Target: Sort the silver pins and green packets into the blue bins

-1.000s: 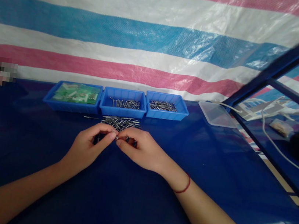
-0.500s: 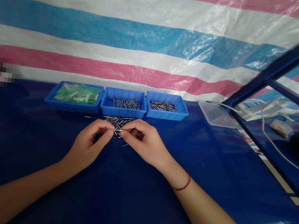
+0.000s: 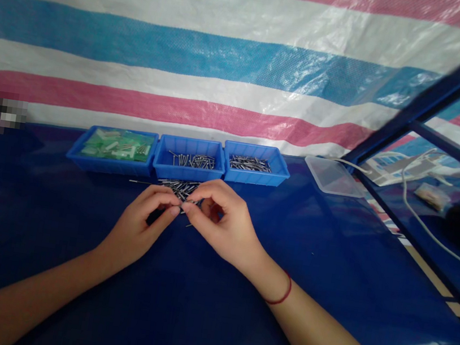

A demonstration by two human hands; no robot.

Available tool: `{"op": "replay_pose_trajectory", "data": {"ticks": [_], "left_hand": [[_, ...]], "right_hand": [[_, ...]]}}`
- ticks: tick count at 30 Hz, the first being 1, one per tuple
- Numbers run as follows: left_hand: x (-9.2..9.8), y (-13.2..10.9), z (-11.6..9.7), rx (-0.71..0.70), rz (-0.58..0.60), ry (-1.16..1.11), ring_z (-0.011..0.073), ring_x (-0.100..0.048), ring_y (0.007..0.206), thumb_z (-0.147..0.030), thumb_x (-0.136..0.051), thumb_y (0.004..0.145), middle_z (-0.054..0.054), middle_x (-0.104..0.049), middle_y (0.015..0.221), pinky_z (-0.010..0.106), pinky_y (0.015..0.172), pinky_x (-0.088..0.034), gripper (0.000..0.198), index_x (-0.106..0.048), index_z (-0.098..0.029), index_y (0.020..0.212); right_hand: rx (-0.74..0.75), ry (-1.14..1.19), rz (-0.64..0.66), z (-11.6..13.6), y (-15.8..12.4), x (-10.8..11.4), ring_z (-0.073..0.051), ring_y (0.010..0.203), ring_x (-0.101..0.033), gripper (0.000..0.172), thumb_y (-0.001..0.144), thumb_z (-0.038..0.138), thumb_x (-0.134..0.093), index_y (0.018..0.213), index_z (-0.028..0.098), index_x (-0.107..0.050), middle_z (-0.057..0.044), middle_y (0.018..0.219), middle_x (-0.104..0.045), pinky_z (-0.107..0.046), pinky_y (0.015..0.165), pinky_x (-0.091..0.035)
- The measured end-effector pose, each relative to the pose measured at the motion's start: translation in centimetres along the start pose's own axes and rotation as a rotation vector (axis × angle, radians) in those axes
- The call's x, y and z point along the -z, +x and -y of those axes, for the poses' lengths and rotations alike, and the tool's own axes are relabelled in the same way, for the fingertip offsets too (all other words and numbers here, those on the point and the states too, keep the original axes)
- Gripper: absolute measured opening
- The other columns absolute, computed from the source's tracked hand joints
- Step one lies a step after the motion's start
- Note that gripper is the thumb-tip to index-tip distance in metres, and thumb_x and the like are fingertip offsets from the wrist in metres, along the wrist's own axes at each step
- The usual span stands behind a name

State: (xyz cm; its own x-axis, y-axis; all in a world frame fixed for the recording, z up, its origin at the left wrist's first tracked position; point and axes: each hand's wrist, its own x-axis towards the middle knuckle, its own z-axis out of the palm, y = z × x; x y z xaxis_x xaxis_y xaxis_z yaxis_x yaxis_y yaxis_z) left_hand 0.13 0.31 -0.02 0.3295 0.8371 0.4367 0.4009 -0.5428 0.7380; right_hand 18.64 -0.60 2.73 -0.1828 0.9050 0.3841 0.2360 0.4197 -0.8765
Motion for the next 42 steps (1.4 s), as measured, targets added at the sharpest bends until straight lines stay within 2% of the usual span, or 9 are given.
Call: {"op": "replay_pose_trajectory", "data": {"ticks": [5,8,11,16,20,24,28,34,42], "left_hand": [[0.2,0.0,-0.4,-0.042,0.005,0.013,0.0151,-0.058,0.092,-0.021,-0.051,0.092,0.005,-0.058,0.101,0.029,0.083,-0.047,0.011,-0.059,-0.02,0.099],[0.3,-0.1,-0.8,-0.05,-0.03,0.052,0.0158,-0.058,0.091,-0.021,-0.053,0.091,0.005,-0.06,0.101,0.031,0.084,-0.046,0.015,-0.057,-0.019,0.105],[0.3,-0.2,-0.9,-0.107,0.039,0.159,0.0187,-0.057,0.097,-0.021,-0.054,0.09,0.005,-0.063,0.1,0.035,0.087,-0.043,0.015,-0.062,-0.021,0.102],[-0.1,-0.6,-0.8,-0.26,0.209,0.381,0.0243,-0.051,0.108,-0.022,-0.054,0.09,0.001,-0.068,0.107,0.043,0.09,-0.035,0.02,-0.069,-0.029,0.101],[-0.3,-0.8,-0.7,-0.274,0.295,0.507,0.0263,-0.049,0.109,-0.021,-0.051,0.091,0.003,-0.068,0.112,0.044,0.088,-0.033,0.025,-0.068,-0.026,0.108],[-0.3,-0.9,-0.5,-0.274,0.291,0.559,0.0243,-0.051,0.106,-0.019,-0.05,0.093,0.003,-0.069,0.111,0.043,0.086,-0.031,0.024,-0.067,-0.023,0.109],[-0.2,-0.8,-0.2,-0.298,0.264,0.592,0.0225,-0.053,0.1,-0.018,-0.054,0.092,0.001,-0.071,0.104,0.04,0.081,-0.031,0.019,-0.068,-0.024,0.104],[0.1,-0.6,-0.2,-0.31,0.287,0.642,0.0218,-0.055,0.089,-0.016,-0.053,0.092,0.002,-0.071,0.097,0.038,0.074,-0.03,0.017,-0.066,-0.023,0.101],[0.0,-0.4,-0.2,-0.159,0.166,0.573,0.0223,-0.058,0.096,-0.015,-0.043,0.095,0.006,-0.067,0.105,0.037,0.081,-0.036,0.028,-0.056,-0.022,0.119]], "right_hand": [[-0.093,-0.061,0.001,0.3,0.1,0.1,-0.009,0.057,-0.041,0.019,0.085,0.032,-0.063,0.072,0.018,-0.06,0.003,0.064,-0.046,-0.025,0.052,-0.033],[-0.296,0.196,-0.196,-0.3,0.8,0.7,-0.007,0.05,-0.034,0.026,0.084,0.039,-0.063,0.07,0.017,-0.06,0.005,0.057,-0.039,-0.023,0.047,-0.028],[-0.462,0.501,-0.453,-1.5,1.9,2.1,-0.005,0.045,-0.028,0.027,0.079,0.044,-0.066,0.078,0.017,-0.064,0.007,0.059,-0.036,-0.021,0.041,-0.024],[-0.579,0.708,-0.606,-2.7,3.0,3.8,-0.003,0.043,-0.029,0.029,0.078,0.043,-0.065,0.091,0.017,-0.066,0.007,0.063,-0.041,-0.018,0.039,-0.027],[-0.642,0.74,-0.503,-2.4,2.7,3.0,-0.003,0.042,-0.031,0.017,0.075,0.03,-0.063,0.085,0.017,-0.065,0.006,0.063,-0.044,-0.018,0.038,-0.027],[-0.628,0.68,-0.348,-1.9,2.1,1.9,-0.004,0.044,-0.034,0.013,0.074,0.027,-0.063,0.082,0.016,-0.064,0.006,0.064,-0.046,-0.019,0.04,-0.026],[-0.486,0.379,-0.19,-1.6,1.7,1.3,-0.005,0.047,-0.036,0.014,0.078,0.029,-0.061,0.079,0.016,-0.066,0.004,0.063,-0.049,-0.02,0.043,-0.026],[-0.203,-0.04,0.039,-1.2,1.3,0.8,-0.015,0.075,-0.06,0.015,0.084,0.025,-0.056,0.078,0.018,-0.067,-0.003,0.081,-0.068,-0.026,0.068,-0.046],[0.016,-0.316,0.302,-1.0,1.0,0.8,-0.012,0.068,-0.055,0.013,0.085,0.017,-0.056,0.083,0.018,-0.068,-0.003,0.079,-0.063,-0.025,0.061,-0.042]]}}
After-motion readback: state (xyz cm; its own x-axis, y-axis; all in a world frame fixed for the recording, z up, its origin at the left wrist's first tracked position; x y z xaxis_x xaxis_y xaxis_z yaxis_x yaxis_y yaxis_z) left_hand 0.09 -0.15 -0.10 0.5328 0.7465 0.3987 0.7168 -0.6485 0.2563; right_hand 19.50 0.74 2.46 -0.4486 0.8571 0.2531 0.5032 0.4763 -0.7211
